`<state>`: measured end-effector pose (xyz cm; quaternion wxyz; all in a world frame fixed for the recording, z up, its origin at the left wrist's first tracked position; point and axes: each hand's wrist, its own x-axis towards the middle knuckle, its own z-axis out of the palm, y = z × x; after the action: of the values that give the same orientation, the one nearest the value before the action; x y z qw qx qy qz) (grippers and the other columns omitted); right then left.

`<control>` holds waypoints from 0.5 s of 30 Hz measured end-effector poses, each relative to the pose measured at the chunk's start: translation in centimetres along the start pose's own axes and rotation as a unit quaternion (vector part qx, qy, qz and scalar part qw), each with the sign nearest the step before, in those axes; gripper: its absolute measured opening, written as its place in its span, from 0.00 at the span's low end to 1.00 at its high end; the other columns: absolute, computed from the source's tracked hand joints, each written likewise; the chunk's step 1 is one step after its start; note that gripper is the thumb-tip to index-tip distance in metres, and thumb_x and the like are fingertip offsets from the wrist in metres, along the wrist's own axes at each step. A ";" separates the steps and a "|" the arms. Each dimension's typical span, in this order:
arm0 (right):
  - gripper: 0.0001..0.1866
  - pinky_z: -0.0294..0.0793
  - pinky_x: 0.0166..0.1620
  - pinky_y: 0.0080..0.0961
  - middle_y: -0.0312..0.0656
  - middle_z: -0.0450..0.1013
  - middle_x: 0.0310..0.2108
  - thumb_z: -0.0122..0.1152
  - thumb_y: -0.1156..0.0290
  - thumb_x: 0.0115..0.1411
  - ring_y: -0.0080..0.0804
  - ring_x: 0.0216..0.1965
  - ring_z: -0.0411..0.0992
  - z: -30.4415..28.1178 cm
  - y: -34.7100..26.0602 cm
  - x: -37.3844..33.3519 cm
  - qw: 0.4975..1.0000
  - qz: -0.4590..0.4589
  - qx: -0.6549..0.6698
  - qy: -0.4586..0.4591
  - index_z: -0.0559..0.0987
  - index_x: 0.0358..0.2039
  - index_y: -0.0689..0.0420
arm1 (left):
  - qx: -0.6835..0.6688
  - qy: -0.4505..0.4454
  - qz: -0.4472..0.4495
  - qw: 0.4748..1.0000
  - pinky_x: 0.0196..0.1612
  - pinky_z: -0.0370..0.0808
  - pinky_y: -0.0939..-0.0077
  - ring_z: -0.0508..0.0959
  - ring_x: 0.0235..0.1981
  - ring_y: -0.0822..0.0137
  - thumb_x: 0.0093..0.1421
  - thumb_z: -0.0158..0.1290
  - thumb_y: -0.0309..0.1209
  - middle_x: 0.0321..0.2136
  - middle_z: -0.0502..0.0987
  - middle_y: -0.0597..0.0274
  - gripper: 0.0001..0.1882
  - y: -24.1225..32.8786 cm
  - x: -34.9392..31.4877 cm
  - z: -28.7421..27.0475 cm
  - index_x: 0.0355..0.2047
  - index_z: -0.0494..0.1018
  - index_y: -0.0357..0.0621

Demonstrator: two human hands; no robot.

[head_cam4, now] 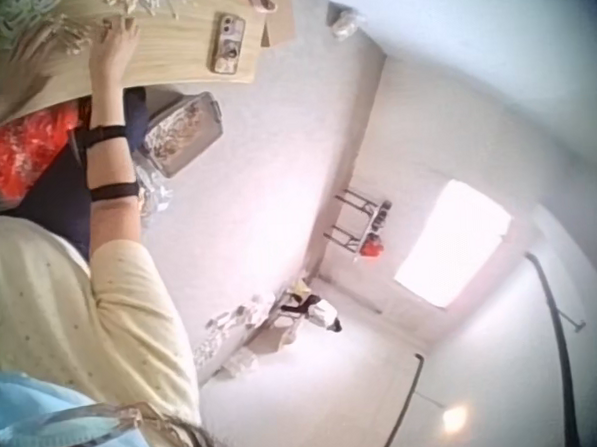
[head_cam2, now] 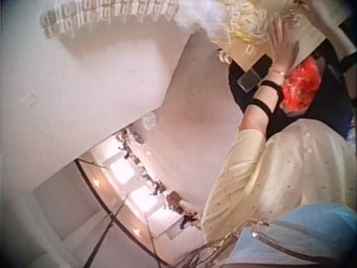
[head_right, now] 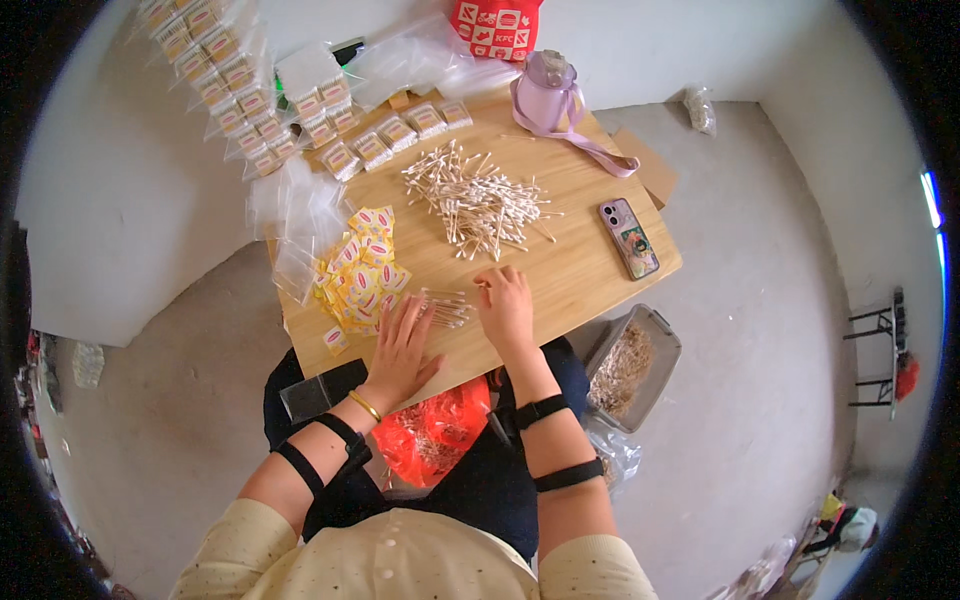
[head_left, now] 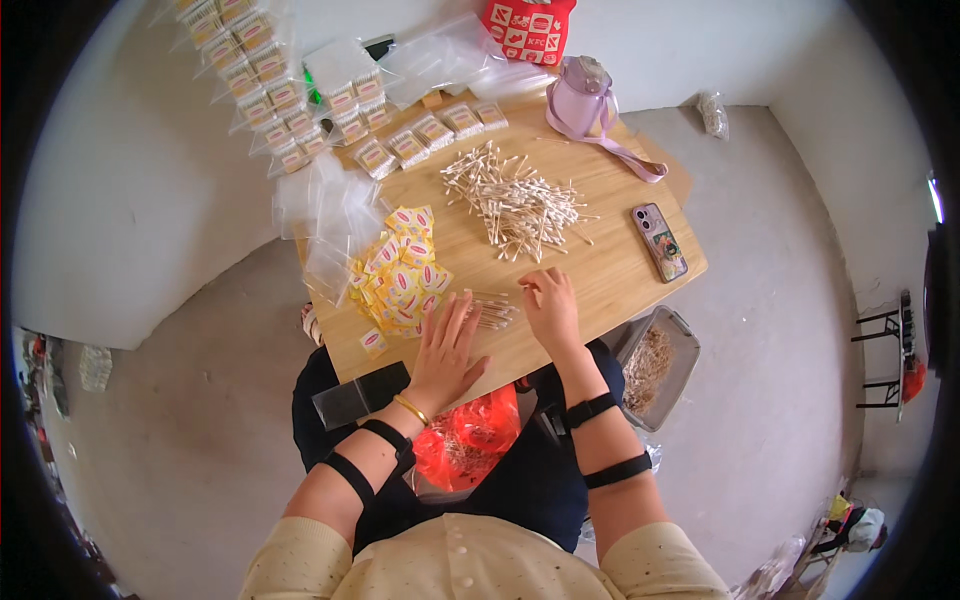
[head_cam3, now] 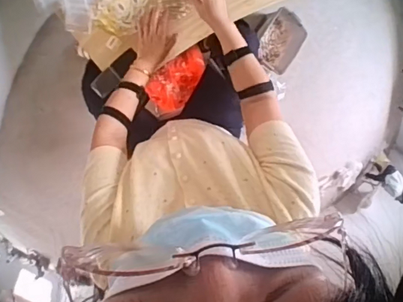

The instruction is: Packaging bunches of cotton swabs into small clear plastic bags.

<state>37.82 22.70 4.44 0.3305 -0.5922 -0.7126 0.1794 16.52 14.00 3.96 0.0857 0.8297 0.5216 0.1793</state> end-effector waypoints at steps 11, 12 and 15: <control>0.16 0.66 0.59 0.42 0.44 0.72 0.52 0.55 0.74 0.62 0.47 0.56 0.68 0.9 0.3 -4.2 0.991 0.021 -0.077 0.109 0.77 0.52 0.55 | 0.145 -0.090 0.039 0.985 0.76 0.38 0.45 0.45 0.77 0.62 0.68 0.42 0.60 0.76 0.48 0.56 0.46 -0.3 3.7 0.7 0.74 0.49 0.39; 0.17 0.65 0.60 0.42 0.43 0.72 0.52 0.55 0.73 0.63 0.46 0.57 0.68 0.9 0.2 -4.2 0.990 0.022 -0.092 0.105 0.77 0.53 0.55 | 0.142 -0.088 0.035 0.985 0.76 0.38 0.45 0.45 0.77 0.62 0.68 0.42 0.60 0.76 0.48 0.55 0.46 -0.1 3.4 0.8 0.74 0.49 0.39; 0.18 0.65 0.61 0.42 0.43 0.71 0.53 0.55 0.72 0.63 0.46 0.57 0.68 0.8 0.1 -4.3 0.989 0.023 -0.106 0.103 0.76 0.53 0.55 | 0.150 -0.091 0.031 0.984 0.76 0.38 0.45 0.45 0.77 0.61 0.68 0.42 0.60 0.76 0.48 0.55 0.46 0.1 3.0 0.9 0.74 0.49 0.38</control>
<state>37.68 18.68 2.67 0.3331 -0.6557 -0.6758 0.0487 18.14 16.71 3.78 0.0014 0.8616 0.5070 0.0253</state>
